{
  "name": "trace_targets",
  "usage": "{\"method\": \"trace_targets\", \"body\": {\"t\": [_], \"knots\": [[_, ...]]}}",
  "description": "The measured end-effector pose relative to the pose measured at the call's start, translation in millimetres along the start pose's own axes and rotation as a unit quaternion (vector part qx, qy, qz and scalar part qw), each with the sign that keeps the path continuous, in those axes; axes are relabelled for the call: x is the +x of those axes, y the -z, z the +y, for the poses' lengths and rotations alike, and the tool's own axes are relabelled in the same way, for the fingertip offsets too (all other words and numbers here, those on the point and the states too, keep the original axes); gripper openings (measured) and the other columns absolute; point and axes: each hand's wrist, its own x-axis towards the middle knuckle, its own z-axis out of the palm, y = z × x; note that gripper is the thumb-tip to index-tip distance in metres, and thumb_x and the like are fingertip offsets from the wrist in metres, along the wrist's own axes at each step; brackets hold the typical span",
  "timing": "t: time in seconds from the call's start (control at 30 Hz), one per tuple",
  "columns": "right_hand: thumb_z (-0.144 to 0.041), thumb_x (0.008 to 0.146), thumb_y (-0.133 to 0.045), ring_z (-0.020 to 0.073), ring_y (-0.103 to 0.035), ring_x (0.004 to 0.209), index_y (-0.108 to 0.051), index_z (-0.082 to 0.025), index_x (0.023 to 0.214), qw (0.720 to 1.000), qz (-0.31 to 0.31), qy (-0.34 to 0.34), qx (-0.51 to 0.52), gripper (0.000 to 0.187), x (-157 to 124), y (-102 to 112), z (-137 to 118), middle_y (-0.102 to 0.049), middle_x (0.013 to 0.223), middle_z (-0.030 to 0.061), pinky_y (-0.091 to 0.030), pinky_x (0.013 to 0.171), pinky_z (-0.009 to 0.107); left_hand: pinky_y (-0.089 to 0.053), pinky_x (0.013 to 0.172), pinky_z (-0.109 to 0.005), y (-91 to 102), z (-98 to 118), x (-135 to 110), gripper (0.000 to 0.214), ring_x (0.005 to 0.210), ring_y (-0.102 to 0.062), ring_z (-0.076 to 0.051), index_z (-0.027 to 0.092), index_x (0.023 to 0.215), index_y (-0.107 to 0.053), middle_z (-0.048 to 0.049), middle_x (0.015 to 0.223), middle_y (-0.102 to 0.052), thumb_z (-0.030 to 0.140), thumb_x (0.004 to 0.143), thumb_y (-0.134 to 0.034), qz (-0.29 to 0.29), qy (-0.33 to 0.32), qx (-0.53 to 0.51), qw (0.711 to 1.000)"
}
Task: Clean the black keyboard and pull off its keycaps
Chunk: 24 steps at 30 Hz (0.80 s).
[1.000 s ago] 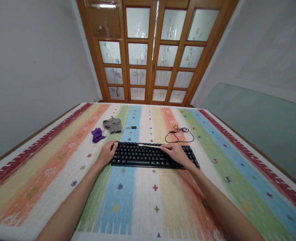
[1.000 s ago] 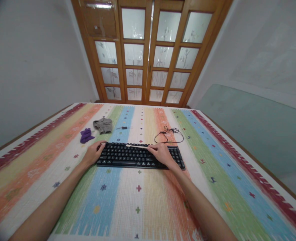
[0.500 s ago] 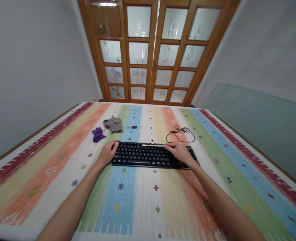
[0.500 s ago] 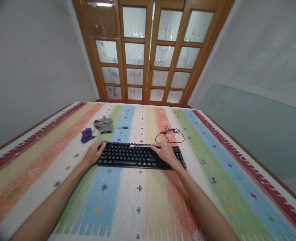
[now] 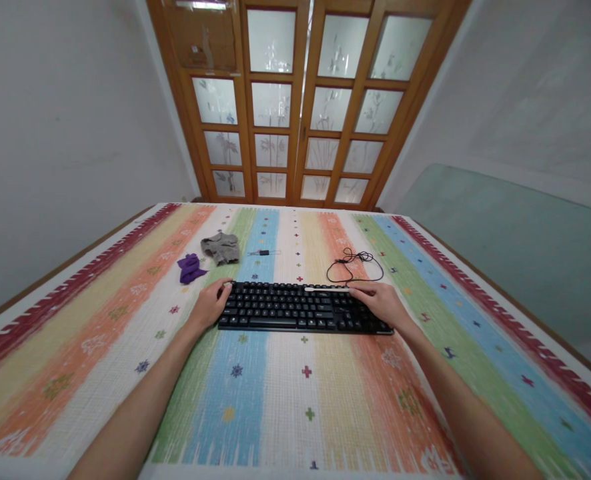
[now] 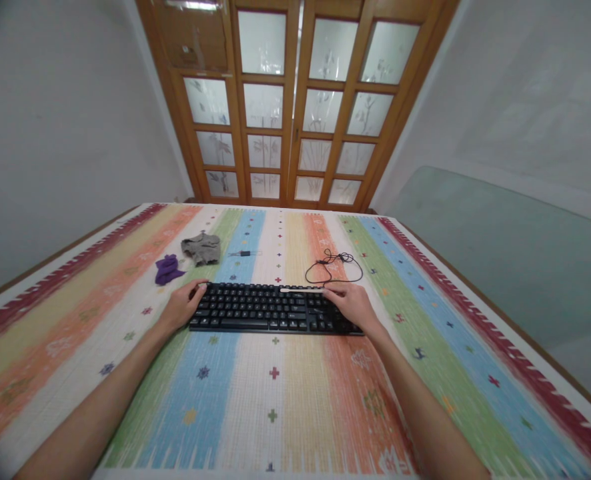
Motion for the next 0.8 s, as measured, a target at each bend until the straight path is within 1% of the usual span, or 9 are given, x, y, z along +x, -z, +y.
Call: {"method": "trace_targets", "body": {"t": [0.1,0.27,0.43,0.63,0.8], "knots": [[-0.040,0.086,-0.055,0.0257,-0.070,0.095,-0.078,-0.024,0.097,1.000,0.008,-0.018,-0.008,0.030,-3.6,3.9,11.8,-0.076,0.101,0.0048,-0.051,0.085,0.035,-0.051,0.075,-0.033,0.2,0.8,0.0,0.045,0.069,-0.062,-0.020,0.016,0.106,-0.067,-0.0037,0.074,-0.067,0.047,0.091,-0.038,-0.001,0.003,0.000,1.000],[-0.045,0.083,-0.056,0.0257,-0.071,0.081,-0.080,-0.022,0.091,0.999,0.009,-0.041,-0.018,0.034,-9.1,15.2,30.2,-0.077,0.090,0.0065,-0.051,0.072,0.032,-0.051,0.073,-0.033,1.3,1.9,0.4,0.046,0.067,-0.061,-0.020,0.015,0.106,-0.067,-0.0038,0.072,-0.066,0.047,0.091,-0.038,-0.004,0.003,-0.002,1.000],[-0.052,0.081,-0.055,0.0245,-0.070,0.072,-0.080,-0.021,0.086,0.998,0.027,-0.056,-0.022,0.040,-13.2,27.9,47.7,-0.077,0.081,0.0069,-0.050,0.065,0.032,-0.050,0.071,-0.032,1.8,1.9,0.4,0.045,0.064,-0.060,-0.019,0.016,0.105,-0.067,-0.0022,0.068,-0.064,0.048,0.091,-0.038,-0.003,-0.003,0.003,1.000],[-0.054,0.079,-0.056,0.0265,-0.070,0.075,-0.080,-0.022,0.084,0.996,0.043,-0.074,-0.011,0.040,-18.8,37.0,67.1,-0.077,0.084,0.0076,-0.050,0.067,0.034,-0.051,0.072,-0.032,1.7,2.4,0.2,0.046,0.065,-0.060,-0.019,0.016,0.106,-0.067,-0.0028,0.071,-0.065,0.049,0.090,-0.039,-0.001,0.000,0.000,1.000],[-0.053,0.074,-0.060,0.0281,-0.070,0.078,-0.080,-0.021,0.080,0.991,0.062,-0.116,0.007,0.039,-23.8,48.3,77.5,-0.076,0.087,0.0101,-0.050,0.068,0.035,-0.051,0.072,-0.032,2.2,2.8,0.4,0.046,0.066,-0.061,-0.020,0.016,0.106,-0.067,-0.0030,0.071,-0.066,0.049,0.090,-0.038,-0.004,0.004,0.001,1.000]]}}
